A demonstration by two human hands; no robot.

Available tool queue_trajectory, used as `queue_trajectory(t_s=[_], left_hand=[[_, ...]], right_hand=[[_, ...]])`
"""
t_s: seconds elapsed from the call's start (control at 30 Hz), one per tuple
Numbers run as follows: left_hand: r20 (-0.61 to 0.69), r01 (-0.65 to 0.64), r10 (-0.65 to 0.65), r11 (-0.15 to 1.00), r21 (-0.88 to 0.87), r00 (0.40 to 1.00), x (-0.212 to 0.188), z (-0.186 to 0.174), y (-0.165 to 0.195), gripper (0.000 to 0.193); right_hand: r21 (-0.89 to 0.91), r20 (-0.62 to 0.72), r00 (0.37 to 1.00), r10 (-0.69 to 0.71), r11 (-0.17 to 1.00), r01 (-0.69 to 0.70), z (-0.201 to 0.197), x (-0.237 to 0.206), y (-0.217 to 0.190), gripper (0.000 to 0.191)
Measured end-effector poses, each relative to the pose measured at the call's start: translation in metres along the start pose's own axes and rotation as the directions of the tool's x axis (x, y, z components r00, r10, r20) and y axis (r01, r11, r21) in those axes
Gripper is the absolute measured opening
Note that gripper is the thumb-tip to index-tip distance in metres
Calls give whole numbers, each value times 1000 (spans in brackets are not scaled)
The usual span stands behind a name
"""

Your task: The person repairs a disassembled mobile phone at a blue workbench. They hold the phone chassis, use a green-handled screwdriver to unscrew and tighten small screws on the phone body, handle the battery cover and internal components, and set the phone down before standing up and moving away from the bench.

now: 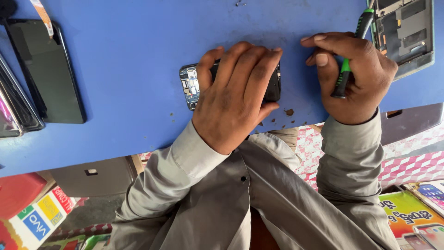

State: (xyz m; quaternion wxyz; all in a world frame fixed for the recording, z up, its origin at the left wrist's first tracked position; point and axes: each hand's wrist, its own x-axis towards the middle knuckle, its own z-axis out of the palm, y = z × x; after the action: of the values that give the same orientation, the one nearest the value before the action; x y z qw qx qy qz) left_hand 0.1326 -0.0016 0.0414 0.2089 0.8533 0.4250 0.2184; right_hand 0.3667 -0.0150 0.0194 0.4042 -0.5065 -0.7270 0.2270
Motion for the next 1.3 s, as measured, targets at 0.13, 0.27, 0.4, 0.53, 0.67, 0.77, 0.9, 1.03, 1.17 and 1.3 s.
queue_trajectory(t_s=[0.13, 0.27, 0.4, 0.53, 0.67, 0.77, 0.9, 1.03, 1.17, 1.3], left_hand=[[10, 0, -1, 1000, 25, 1000, 8, 10, 0, 90], [39, 9, -10, 1000, 11, 999, 10, 12, 1, 90], [56, 2, -3, 1000, 18, 998, 12, 11, 0, 88], [55, -20, 20, 1000, 15, 998, 14, 10, -2, 86], [59, -25, 24, 999, 20, 998, 15, 10, -2, 85], [48, -19, 21, 1000, -25, 999, 14, 12, -3, 79], [28, -36, 37, 999, -40, 999, 14, 13, -3, 64], [10, -62, 61, 996, 69, 998, 15, 12, 1, 46], [45, -44, 33, 961, 272, 998, 13, 10, 13, 39], [100, -22, -11, 948, 318, 995, 9, 8, 19, 52]], right_hand=[[-20, 22, 1000, 2, 1000, -2, -4, 0, 2, 11], [-6, 35, 999, 17, 1000, -16, -6, 0, 4, 11], [-1, 52, 998, 22, 1000, -22, -6, -2, 6, 11], [6, 56, 998, 20, 1000, -20, -6, -4, 9, 12], [-5, 59, 998, 14, 1000, -14, -7, -6, 12, 12], [-12, 63, 998, 12, 1000, -11, -8, -7, 14, 13], [-6, 69, 997, 19, 1000, -19, -9, -8, 16, 13], [-19, 68, 998, 9, 1000, -7, -9, -7, 15, 14], [-6, 57, 998, 27, 1000, -26, -9, -4, 12, 14], [0, 54, 998, 29, 1000, -29, -8, 3, 5, 13]])
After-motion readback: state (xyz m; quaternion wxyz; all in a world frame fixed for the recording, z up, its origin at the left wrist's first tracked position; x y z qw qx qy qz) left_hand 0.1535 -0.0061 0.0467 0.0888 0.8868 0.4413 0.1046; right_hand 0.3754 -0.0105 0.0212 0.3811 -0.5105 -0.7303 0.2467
